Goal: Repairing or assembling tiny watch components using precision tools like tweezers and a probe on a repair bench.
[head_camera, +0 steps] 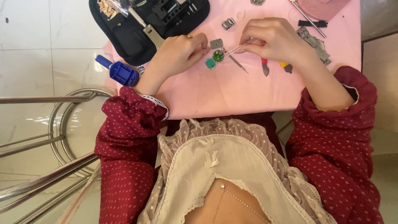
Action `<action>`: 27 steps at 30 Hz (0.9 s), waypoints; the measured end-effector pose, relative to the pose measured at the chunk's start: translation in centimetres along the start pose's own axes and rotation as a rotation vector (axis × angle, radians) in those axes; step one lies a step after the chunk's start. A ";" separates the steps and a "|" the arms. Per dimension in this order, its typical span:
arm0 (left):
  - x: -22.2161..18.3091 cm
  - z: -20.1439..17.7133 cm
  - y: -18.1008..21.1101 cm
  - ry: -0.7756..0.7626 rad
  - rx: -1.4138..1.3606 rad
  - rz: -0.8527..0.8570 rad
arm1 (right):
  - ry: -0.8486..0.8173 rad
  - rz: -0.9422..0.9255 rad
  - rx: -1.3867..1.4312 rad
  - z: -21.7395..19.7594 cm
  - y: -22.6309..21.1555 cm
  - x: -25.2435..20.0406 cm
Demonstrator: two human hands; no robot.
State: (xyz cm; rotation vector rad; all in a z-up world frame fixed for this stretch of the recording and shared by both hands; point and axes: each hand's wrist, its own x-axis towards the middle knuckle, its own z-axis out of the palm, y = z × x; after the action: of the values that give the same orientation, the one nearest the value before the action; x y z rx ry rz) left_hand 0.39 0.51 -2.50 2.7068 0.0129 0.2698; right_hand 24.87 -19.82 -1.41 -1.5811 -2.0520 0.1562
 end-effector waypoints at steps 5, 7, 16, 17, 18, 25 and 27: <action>0.3 0.4 0.0 -0.008 -0.009 0.025 | -0.006 -0.029 -0.022 0.3 0.2 -0.1; 0.3 0.5 -0.1 -0.016 -0.015 0.028 | -0.019 -0.018 -0.006 0.4 0.3 -0.2; 0.3 -0.5 0.5 0.138 0.028 0.072 | 0.035 -0.047 0.029 0.7 0.3 -0.2; 0.3 -0.7 0.7 0.158 -0.001 0.096 | 0.044 -0.054 0.041 0.7 0.1 -0.2; 0.3 -1.0 0.8 0.178 -0.030 0.120 | 0.053 -0.060 0.054 0.6 -0.1 -0.1; 0.1 -0.7 0.1 0.189 -0.001 0.159 | 0.017 -0.089 -0.043 0.2 0.0 -0.3; 0.1 -0.6 0.0 0.215 0.037 0.159 | -0.014 -0.054 -0.057 0.2 0.5 -0.5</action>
State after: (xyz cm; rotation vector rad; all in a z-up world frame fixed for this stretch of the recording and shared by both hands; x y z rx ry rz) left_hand 0.38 0.77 -1.93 2.7052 -0.1359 0.6126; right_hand 25.27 -20.04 -1.93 -1.5600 -2.1248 0.0898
